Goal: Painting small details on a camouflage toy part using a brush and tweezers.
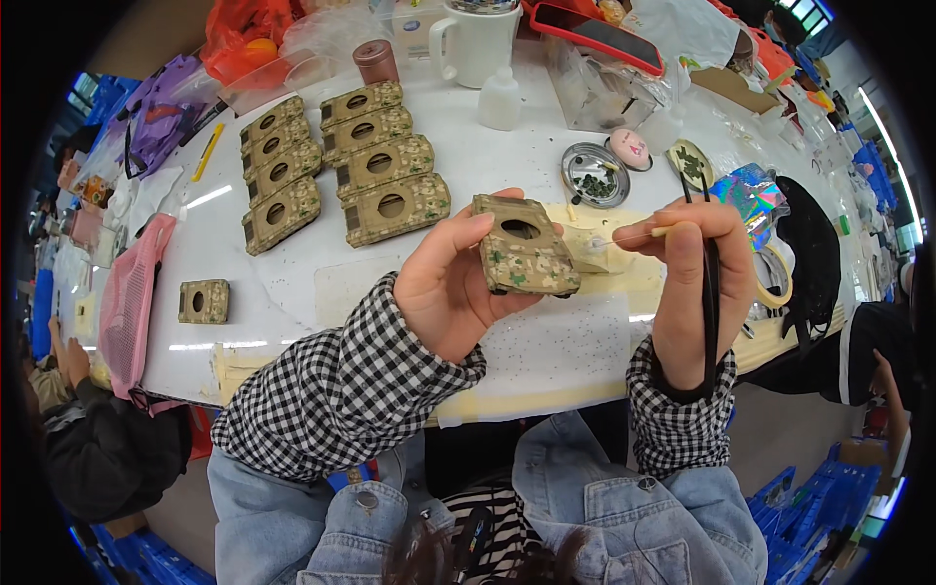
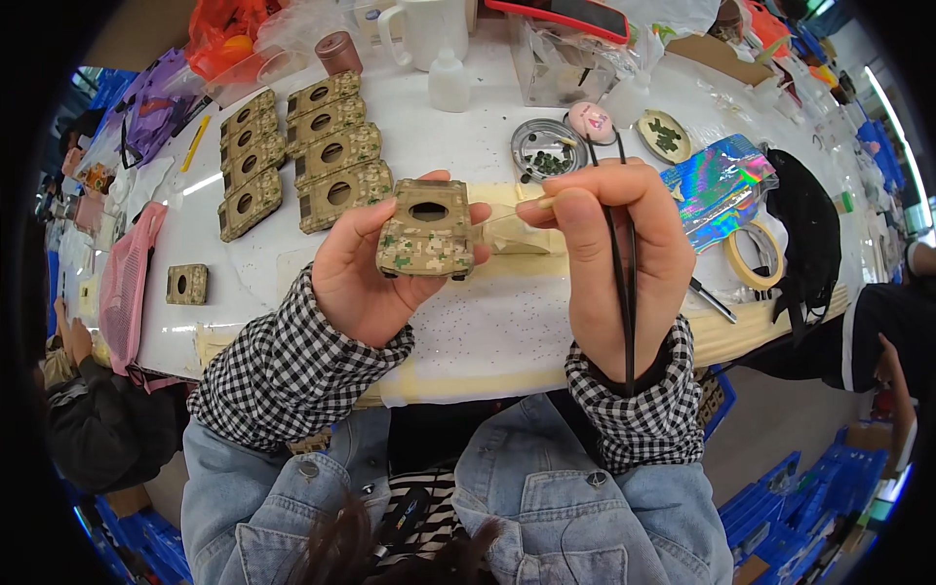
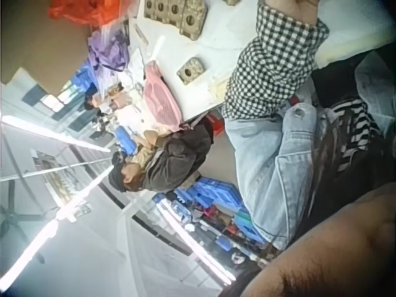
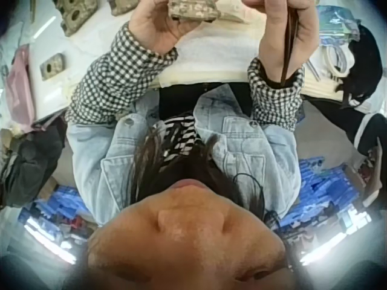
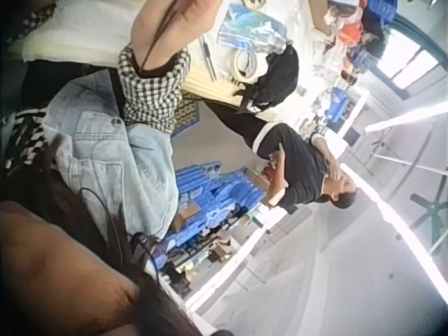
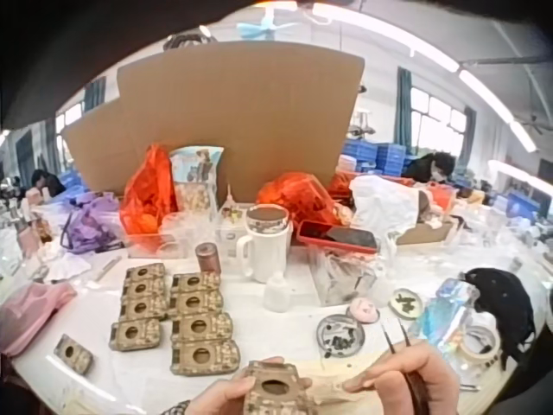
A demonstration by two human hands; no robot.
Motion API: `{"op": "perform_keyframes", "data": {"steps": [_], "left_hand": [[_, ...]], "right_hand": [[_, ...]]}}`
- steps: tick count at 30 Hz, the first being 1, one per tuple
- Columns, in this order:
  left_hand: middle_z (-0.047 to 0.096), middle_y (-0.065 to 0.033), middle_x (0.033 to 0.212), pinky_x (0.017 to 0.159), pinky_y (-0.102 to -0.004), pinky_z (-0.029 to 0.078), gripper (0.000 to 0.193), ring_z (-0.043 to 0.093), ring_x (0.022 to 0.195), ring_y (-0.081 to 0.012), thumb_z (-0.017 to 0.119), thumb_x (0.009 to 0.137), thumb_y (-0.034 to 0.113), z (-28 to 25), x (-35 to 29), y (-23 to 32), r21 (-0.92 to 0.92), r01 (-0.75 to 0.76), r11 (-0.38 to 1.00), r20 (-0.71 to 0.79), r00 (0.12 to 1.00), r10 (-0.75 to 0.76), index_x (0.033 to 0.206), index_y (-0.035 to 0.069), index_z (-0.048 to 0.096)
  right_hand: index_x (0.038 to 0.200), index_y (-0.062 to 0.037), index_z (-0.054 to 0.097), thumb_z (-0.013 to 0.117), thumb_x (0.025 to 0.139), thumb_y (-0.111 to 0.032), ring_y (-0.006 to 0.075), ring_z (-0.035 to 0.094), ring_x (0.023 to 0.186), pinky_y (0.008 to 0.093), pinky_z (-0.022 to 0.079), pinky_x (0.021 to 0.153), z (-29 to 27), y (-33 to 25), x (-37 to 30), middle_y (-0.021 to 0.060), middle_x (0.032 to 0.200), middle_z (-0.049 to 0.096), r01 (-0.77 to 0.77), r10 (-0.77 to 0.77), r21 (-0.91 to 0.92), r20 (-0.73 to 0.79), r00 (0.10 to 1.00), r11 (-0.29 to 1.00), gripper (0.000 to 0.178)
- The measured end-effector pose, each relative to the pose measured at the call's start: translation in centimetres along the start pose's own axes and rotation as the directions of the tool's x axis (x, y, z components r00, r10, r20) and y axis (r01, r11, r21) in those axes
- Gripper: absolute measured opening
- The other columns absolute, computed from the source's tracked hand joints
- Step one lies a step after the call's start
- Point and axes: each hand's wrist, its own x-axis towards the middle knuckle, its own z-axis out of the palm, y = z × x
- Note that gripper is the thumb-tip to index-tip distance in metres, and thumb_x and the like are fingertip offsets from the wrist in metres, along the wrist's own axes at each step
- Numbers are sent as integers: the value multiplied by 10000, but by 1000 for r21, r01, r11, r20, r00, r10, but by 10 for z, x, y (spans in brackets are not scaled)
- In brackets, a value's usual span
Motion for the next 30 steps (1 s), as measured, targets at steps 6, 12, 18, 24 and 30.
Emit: {"op": "perform_keyframes", "data": {"steps": [6,12,18,24,30], "left_hand": [[416,-307,1307,779,-314,585,494,556,1091,-393,385,945,285,-5,0,2,-32,-27,999,15,1000,27,1345,-3,350],[397,-303,1326,743,-303,591,519,565,1084,-361,367,956,312,-6,2,4,-49,-22,999,47,999,25,1361,-11,323],[361,-298,1360,879,-387,543,526,544,1123,-361,349,962,318,-8,0,6,-25,-10,1000,63,998,11,1380,4,294],[329,-298,1382,921,-402,518,532,524,1151,-362,344,961,310,-11,1,5,-16,-11,1000,95,995,13,1389,3,276],[342,-297,1375,904,-378,531,534,539,1132,-359,359,958,304,-11,2,5,-19,-17,1000,108,994,19,1383,-11,284]], "right_hand": [[845,13,589,651,804,14,173,564,657,267,449,619,-25,19,4,92,758,585,300,-278,-562,127,952,771,74],[827,-23,609,704,724,-20,274,559,686,344,451,606,-23,36,3,111,750,570,384,-275,-668,269,923,638,140],[1034,-3,595,641,839,-252,282,591,804,335,467,723,-39,26,-2,157,857,596,333,-206,-564,278,938,756,319],[1107,32,503,641,863,-160,167,630,829,294,480,786,-65,1,-33,141,884,653,-82,170,-336,241,956,938,340],[964,46,584,663,831,-49,128,633,814,230,495,759,-91,20,-36,104,884,656,-312,378,-212,519,767,926,181]]}}
